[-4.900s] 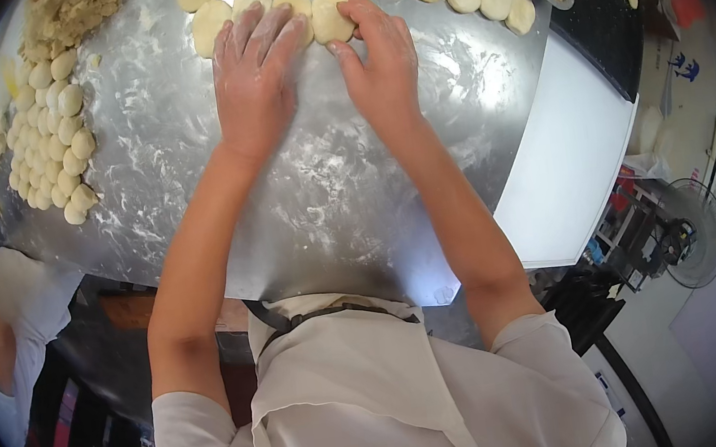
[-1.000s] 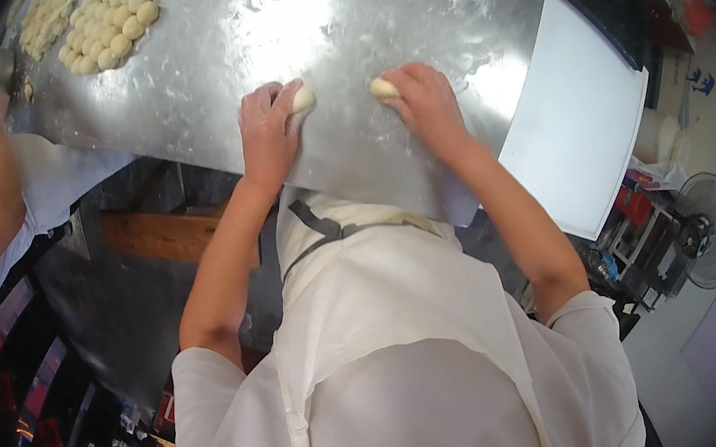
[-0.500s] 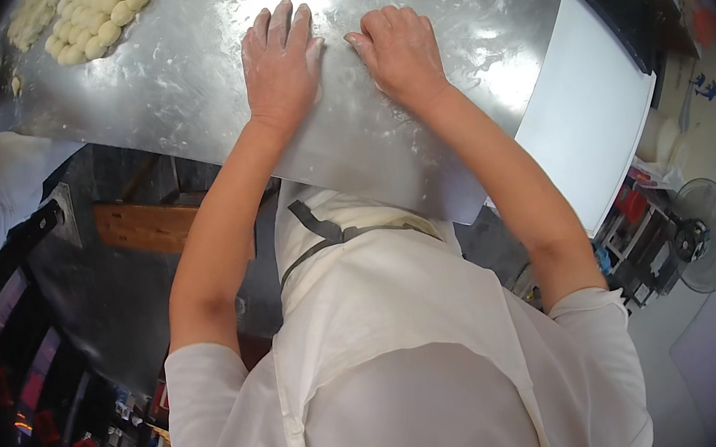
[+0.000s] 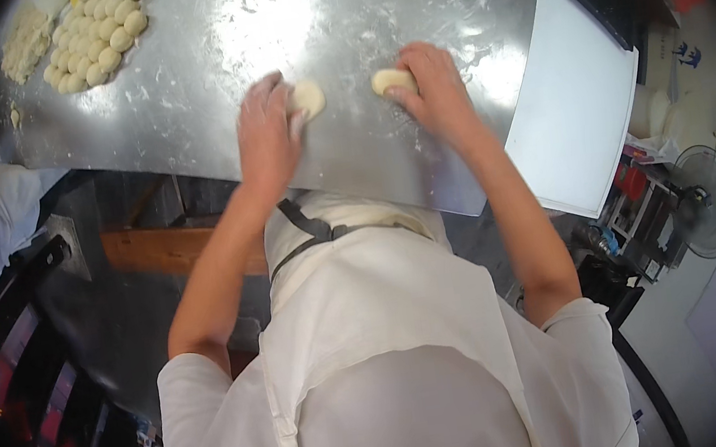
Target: The person shapes small dough balls into flattened ovals on a stainless steel table, then brushes them with liquid and transfers them to a tray. The process is repeated continuously with multiple dough pieces.
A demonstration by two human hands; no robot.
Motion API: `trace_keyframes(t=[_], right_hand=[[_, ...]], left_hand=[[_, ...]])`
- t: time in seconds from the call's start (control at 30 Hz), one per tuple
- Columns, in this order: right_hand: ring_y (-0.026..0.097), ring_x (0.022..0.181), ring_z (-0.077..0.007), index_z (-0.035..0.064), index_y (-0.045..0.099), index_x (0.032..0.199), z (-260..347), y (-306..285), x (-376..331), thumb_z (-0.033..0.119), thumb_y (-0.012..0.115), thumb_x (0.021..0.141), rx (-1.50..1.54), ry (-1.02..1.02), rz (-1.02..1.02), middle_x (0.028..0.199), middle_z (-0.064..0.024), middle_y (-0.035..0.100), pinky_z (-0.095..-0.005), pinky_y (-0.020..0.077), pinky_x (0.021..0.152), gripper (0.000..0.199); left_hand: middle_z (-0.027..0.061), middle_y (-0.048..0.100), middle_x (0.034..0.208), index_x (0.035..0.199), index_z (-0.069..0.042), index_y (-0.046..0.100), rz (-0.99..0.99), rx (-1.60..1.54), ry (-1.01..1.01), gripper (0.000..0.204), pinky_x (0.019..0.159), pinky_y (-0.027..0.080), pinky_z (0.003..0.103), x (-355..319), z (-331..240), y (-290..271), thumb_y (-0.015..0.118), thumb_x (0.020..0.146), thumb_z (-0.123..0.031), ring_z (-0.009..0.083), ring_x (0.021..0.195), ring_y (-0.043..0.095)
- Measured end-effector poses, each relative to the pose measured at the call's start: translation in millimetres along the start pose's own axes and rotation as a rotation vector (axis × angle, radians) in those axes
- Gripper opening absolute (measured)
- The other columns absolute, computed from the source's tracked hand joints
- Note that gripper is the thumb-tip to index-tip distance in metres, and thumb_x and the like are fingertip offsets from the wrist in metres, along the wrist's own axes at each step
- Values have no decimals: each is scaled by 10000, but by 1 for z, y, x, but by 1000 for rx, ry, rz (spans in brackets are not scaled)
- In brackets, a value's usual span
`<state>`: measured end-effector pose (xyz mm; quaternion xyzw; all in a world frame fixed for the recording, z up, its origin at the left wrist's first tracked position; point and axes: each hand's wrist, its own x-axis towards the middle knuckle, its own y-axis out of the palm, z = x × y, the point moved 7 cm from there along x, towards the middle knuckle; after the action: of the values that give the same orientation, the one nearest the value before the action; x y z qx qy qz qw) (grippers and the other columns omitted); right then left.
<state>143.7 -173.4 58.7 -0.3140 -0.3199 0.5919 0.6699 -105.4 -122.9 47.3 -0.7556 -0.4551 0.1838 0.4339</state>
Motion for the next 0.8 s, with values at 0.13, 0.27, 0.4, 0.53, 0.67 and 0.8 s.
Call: trace_keyframes(t=[0.13,0.27,0.4,0.53,0.67,0.8], right_hand=[[650,1047,-328,55,602,1073,15,5,-27,92,804,846,234,341,88,1139,-117,700,-424,516,909,306],[653,1060,-351,69,621,1079,39,2,-46,78,808,815,-14,-59,-192,1126,-109,698,-453,495,943,324],[627,1116,-350,67,642,1198,20,13,-78,99,830,804,62,-62,-237,1250,-128,676,-467,483,983,437],[566,1167,-351,88,638,1302,39,6,-56,176,877,782,-30,217,-245,1295,-151,628,-471,475,1001,579],[540,1131,-361,97,659,1282,26,29,-46,224,889,778,-84,215,-176,1216,-133,616,-466,478,978,567],[540,1114,-352,86,686,1218,21,31,-51,213,878,788,43,207,-179,1168,-113,616,-468,480,945,487]], left_hand=[[150,700,1203,1128,-4,610,166,-596,-453,295,1018,504,455,-6,10,7,762,876,-20,379,1155,632],[124,722,1139,1132,-23,621,-137,-95,387,342,954,540,409,7,-13,-30,798,839,-16,330,1079,662],[126,669,1220,1205,-37,657,-28,-204,287,466,991,496,447,8,14,-26,853,784,-76,344,1110,614],[133,616,1313,1347,-101,670,22,-153,81,640,1060,454,466,15,9,-30,893,751,-166,356,1211,552],[139,642,1216,1284,-108,709,201,-189,138,564,1010,485,453,21,22,-2,891,760,-210,351,1157,575],[135,666,1163,1244,-90,707,212,-206,186,506,978,502,443,25,30,-4,878,779,-196,344,1114,602]])
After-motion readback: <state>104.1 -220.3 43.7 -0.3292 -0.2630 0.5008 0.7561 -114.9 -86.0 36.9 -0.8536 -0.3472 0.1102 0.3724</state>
